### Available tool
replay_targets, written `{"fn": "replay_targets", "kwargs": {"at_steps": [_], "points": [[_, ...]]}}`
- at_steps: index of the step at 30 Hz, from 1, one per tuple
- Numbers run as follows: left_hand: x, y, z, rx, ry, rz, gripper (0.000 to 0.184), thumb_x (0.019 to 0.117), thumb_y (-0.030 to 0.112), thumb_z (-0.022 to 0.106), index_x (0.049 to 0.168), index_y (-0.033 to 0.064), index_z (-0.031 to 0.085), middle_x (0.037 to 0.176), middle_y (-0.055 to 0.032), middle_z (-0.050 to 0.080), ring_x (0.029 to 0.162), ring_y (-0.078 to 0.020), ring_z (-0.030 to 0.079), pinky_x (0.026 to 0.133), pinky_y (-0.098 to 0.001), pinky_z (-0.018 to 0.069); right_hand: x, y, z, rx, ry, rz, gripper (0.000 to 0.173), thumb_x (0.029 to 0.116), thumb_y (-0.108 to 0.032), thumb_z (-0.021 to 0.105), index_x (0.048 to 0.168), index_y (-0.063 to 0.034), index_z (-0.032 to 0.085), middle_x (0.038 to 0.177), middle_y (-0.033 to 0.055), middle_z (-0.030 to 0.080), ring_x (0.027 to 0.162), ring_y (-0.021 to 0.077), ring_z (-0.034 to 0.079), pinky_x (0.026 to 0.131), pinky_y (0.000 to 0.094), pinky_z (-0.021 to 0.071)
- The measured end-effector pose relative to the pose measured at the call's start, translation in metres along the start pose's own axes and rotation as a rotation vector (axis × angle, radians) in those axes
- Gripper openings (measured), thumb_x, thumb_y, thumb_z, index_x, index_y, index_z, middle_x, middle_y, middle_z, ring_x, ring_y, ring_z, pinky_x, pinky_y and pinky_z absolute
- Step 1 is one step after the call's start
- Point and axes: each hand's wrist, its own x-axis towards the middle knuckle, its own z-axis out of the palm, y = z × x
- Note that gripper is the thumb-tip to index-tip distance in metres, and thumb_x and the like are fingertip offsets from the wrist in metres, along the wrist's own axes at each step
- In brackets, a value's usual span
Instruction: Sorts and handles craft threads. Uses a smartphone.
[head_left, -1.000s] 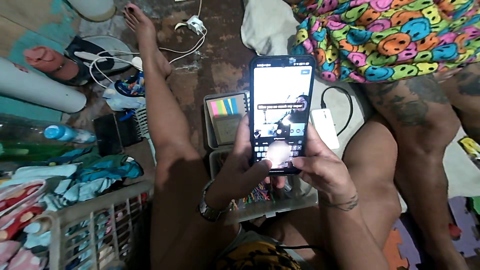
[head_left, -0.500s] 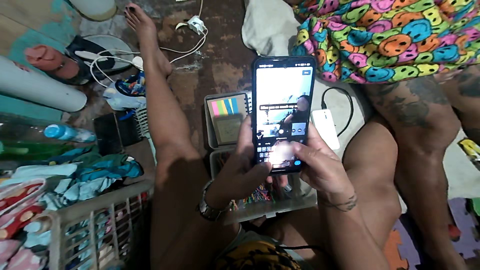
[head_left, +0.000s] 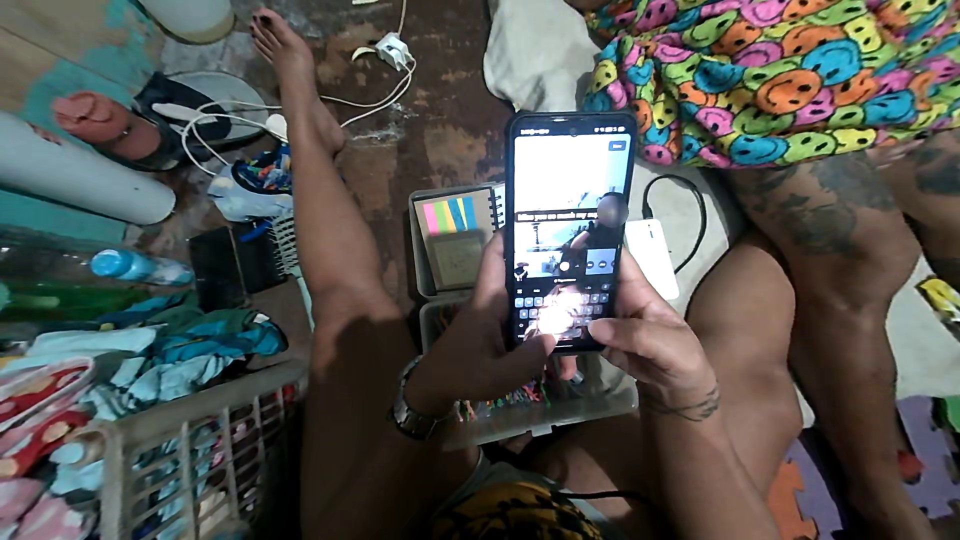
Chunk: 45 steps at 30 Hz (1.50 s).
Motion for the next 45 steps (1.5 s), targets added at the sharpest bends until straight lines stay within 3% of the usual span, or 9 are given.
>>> {"fn": "replay_targets", "kwargs": {"at_steps": [5,9,13,20,25,27,30,37,45], "points": [[0.001,0.003,-0.001,0.079,-0.026,0.021,0.082,0.0936,0.004,0.060,0.156,0.0082,0.007,0.117,0.0050,0.063,0.092,0.0009,0.066,0.077,-0.0185,0.0592,0.000,0.000,0.001,-0.035,-0.029,-0.020,0.059,0.0988,-0.012,0.057,0.150,-0.0267,0.031,0.127,0.0002,0.065,0.094,0.0128,0.071,0.072,0.0264,0.0627],[-0.002,0.001,-0.004,-0.042,-0.042,0.003,0.079,0.0965,0.010,0.057,0.158,0.0169,0.008,0.121,0.0043,0.062,0.093,-0.0031,0.067,0.076,-0.0202,0.0598,0.000,0.000,0.000,-0.025,-0.031,-0.010,0.060,0.0990,-0.012,0.057,0.151,-0.0275,0.031,0.126,0.0019,0.066,0.095,0.0149,0.072,0.073,0.0279,0.0632],[-0.002,-0.001,-0.002,-0.107,0.000,-0.001,0.054,0.0976,0.008,0.053,0.146,0.0189,0.031,0.116,0.0079,0.065,0.090,-0.0014,0.067,0.074,-0.0193,0.0592,0.000,-0.001,0.000,-0.012,-0.016,-0.010,0.060,0.0993,-0.014,0.058,0.151,-0.0279,0.032,0.127,0.0026,0.066,0.096,0.0155,0.072,0.073,0.0279,0.0632],[-0.002,-0.001,-0.001,-0.126,0.025,-0.005,0.045,0.0962,0.004,0.051,0.138,0.0167,0.038,0.111,0.0087,0.066,0.087,-0.0012,0.068,0.071,-0.0190,0.0596,0.000,-0.001,0.000,-0.009,0.000,-0.002,0.058,0.0982,-0.012,0.057,0.149,-0.0266,0.034,0.124,0.0021,0.067,0.094,0.0154,0.072,0.072,0.0284,0.0636],[0.002,-0.001,0.000,-0.109,0.032,-0.012,0.052,0.0948,0.006,0.050,0.142,0.0175,0.031,0.112,0.0059,0.065,0.086,-0.0031,0.068,0.069,-0.0198,0.0599,0.000,0.000,-0.002,0.001,-0.011,0.004,0.060,0.0969,-0.011,0.056,0.150,-0.0268,0.033,0.124,0.0032,0.066,0.094,0.0162,0.072,0.072,0.0286,0.0632],[0.004,-0.002,0.000,-0.093,0.055,0.008,0.055,0.0957,0.006,0.050,0.145,0.0192,0.030,0.115,0.0068,0.064,0.093,-0.0023,0.067,0.077,-0.0202,0.0593,0.000,-0.001,-0.003,-0.010,-0.006,0.006,0.060,0.0970,-0.011,0.056,0.150,-0.0271,0.033,0.124,0.0020,0.066,0.093,0.0150,0.072,0.072,0.0282,0.0629],[0.008,-0.006,0.001,-0.113,0.091,0.020,0.056,0.0978,0.010,0.049,0.148,0.0238,0.029,0.122,0.0060,0.062,0.104,-0.0044,0.066,0.088,-0.0246,0.0577,0.000,-0.001,-0.004,-0.026,0.008,0.019,0.061,0.0963,-0.011,0.057,0.150,-0.0275,0.033,0.125,0.0013,0.066,0.094,0.0138,0.071,0.071,0.0271,0.0625],[0.013,-0.003,0.010,-0.134,0.361,-0.107,0.037,0.0998,0.016,0.043,0.136,0.0218,0.045,0.109,0.0078,0.068,0.095,-0.0026,0.068,0.083,-0.0231,0.0591,0.001,0.004,-0.004,-0.067,0.019,0.028,0.055,0.0962,-0.012,0.057,0.146,-0.0254,0.038,0.123,-0.0004,0.067,0.093,0.0123,0.071,0.069,0.0269,0.0623],[0.012,-0.002,0.009,-0.043,0.399,-0.129,0.036,0.1074,0.032,0.035,0.140,0.0233,0.047,0.112,0.0074,0.066,0.099,-0.0020,0.066,0.084,-0.0220,0.0578,0.004,0.007,-0.004,-0.038,0.024,0.041,0.055,0.0963,-0.013,0.058,0.146,-0.0255,0.038,0.125,0.0004,0.066,0.095,0.0135,0.072,0.070,0.0275,0.0629]]}}
